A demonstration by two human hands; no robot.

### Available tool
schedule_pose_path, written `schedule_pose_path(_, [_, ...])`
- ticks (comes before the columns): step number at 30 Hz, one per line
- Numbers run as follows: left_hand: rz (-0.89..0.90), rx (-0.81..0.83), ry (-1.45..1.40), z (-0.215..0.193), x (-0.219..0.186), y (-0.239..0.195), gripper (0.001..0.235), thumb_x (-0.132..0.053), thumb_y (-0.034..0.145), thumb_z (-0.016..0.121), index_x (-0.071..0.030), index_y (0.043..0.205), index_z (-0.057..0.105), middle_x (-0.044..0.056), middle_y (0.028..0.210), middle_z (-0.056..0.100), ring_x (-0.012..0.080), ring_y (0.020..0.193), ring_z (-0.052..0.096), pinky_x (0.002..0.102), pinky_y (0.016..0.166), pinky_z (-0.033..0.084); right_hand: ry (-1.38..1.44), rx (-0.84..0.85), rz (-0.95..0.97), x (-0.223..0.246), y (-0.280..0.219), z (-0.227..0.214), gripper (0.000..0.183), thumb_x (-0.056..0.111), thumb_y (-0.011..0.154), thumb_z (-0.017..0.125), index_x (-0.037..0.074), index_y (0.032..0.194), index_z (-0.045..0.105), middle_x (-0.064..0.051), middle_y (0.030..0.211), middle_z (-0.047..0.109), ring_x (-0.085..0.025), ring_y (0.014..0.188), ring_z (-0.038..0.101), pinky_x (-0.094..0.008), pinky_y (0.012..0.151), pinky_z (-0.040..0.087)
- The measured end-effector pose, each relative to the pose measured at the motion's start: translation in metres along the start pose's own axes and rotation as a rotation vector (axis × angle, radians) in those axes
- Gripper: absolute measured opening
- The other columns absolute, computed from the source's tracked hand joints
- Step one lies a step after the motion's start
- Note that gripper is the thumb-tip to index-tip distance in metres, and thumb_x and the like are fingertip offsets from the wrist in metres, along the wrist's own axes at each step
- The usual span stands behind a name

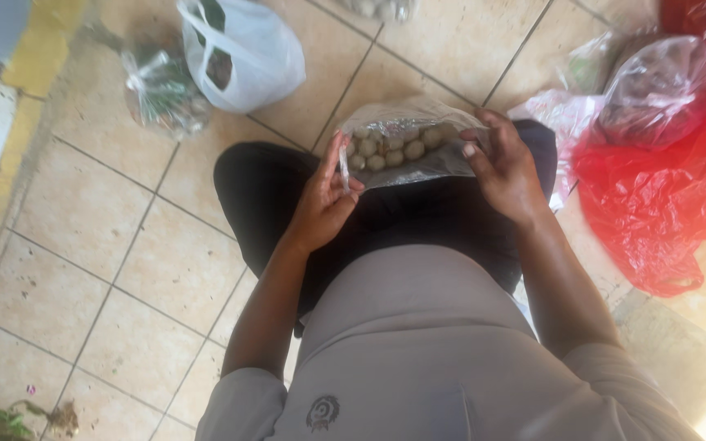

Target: The person sits on a tiled floor and sorts small round vegetables from a large plastic bag into a smaller bag. They then gather green leafy vegetables and place them into a separate plastic bag, tying it closed. Finally, they open another bag containing similar round vegetables.

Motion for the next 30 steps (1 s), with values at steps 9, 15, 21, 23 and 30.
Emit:
schedule_pose_path(9, [0.062,0.022,-0.096,0.009,0.029,-0.017,0.109,0.018,0.090,0.052,-0.024,0.168,-0.012,0.017,0.180,0.004,0.0166,0.110,0.060,0.033,0.102,0.053,0.182,-0.024,0.137,-0.040,-0.037,-0.014,0.064,-0.006,0.107,0.056,0.006,0.164,0.028,-0.015,0.148,0.057,-0.012,0.101,0.059,-0.024,0.080,0.052])
schedule_pose_path(15, [0.095,-0.008,-0.018,0.008,0.020,-0.002,0.109,0.018,0.090,0.053,-0.023,0.168,-0.010,0.017,0.180,0.007,0.0159,0.106,0.062,0.034,0.102,0.056,0.169,-0.024,-0.072,-0.021,-0.015,-0.008,0.065,-0.012,0.110,0.054,0.005,0.164,0.025,-0.015,0.168,0.032,-0.021,0.145,0.047,-0.027,0.095,0.053])
schedule_pose_path(21, [0.105,0.001,-0.314,-0.009,0.022,0.001,0.113,0.009,0.090,0.064,-0.024,0.169,-0.011,0.021,0.180,0.008,0.0190,0.104,0.063,0.037,0.101,0.056,0.190,-0.038,-0.063,-0.020,-0.016,-0.006,0.069,-0.013,0.110,0.051,0.006,0.169,0.021,-0.016,0.176,0.025,-0.023,0.155,0.046,-0.027,0.092,0.056])
schedule_pose_path(23, [0.088,0.014,-0.469,-0.021,0.022,0.004,0.117,0.002,0.086,0.070,-0.023,0.169,-0.010,0.023,0.179,0.010,0.0229,0.109,0.066,0.039,0.104,0.055,0.214,-0.026,0.001,-0.024,-0.013,-0.004,0.070,-0.012,0.109,0.051,0.006,0.169,0.020,-0.018,0.173,0.031,-0.022,0.143,0.048,-0.025,0.088,0.054])
schedule_pose_path(30, [0.036,0.107,-0.536,-0.020,0.030,0.010,0.120,-0.011,0.086,0.075,-0.023,0.169,-0.010,0.023,0.180,0.009,0.0316,0.124,0.065,0.045,0.112,0.050,0.208,0.019,0.056,-0.032,0.000,0.010,0.067,-0.011,0.109,0.047,0.004,0.168,0.020,-0.022,0.168,0.038,-0.022,0.144,0.051,-0.023,0.081,0.052])
Point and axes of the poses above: each hand's wrist, its own y-axis towards the middle knuckle, its own z-axis out of the palm, x = y × z, the point moved 7 cm from there along y, towards the middle knuckle
